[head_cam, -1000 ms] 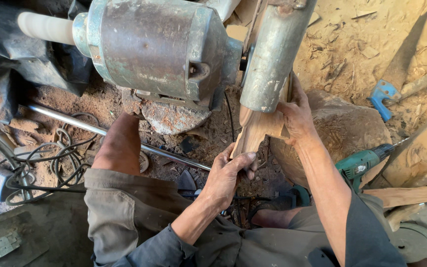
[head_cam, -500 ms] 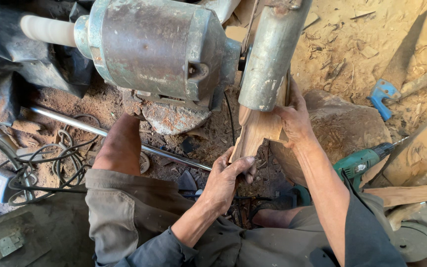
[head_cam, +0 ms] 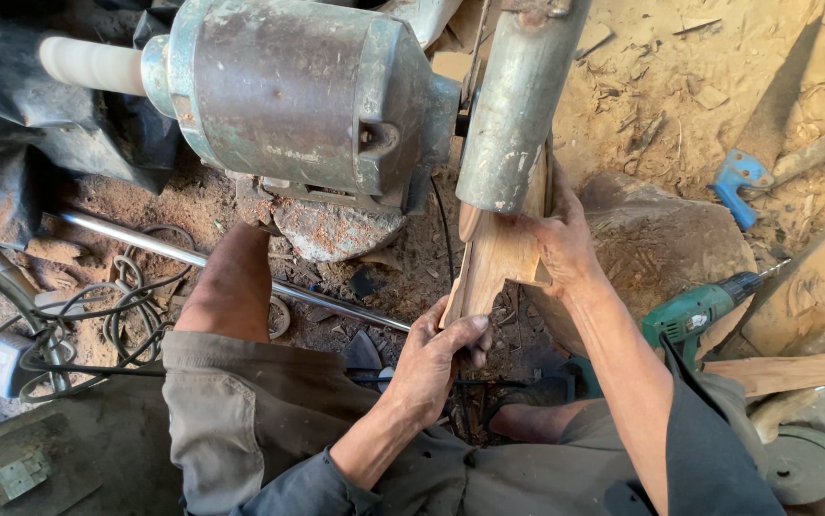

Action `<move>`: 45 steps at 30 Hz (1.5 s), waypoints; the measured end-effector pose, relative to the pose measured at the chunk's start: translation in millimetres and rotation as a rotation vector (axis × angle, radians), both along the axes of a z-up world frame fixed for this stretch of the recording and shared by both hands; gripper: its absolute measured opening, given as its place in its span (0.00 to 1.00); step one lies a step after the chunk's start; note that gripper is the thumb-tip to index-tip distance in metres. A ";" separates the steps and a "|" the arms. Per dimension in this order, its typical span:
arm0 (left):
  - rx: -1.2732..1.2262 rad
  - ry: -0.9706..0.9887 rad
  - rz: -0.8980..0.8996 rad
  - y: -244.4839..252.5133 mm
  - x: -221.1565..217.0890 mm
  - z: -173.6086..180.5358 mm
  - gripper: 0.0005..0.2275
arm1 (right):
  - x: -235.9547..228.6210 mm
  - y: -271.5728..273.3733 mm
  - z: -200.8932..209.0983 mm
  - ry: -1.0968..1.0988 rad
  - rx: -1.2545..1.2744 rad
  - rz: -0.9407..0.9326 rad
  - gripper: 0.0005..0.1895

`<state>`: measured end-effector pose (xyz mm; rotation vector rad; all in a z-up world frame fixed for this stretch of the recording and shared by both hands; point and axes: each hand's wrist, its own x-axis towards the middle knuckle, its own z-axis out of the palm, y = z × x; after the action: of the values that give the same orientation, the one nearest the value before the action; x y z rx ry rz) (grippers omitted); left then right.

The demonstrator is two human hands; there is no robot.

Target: The person holds a curved wooden piece against a rotating grinding wheel, repeatedly adjusting its position to smooth the edges and surfaces. The person rotates the piece to grind different sides and edges.

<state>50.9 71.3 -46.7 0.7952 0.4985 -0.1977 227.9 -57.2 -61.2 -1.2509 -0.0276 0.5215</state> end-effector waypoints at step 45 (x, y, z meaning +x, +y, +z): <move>0.054 0.002 -0.131 12.0 -10.1 10.4 0.15 | 24.2 -3.0 -27.5 -0.003 0.040 -0.028 0.52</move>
<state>40.7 83.2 -36.4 0.8812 0.4558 -0.3070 252.1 -60.2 -88.8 -1.2108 -0.0225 0.4925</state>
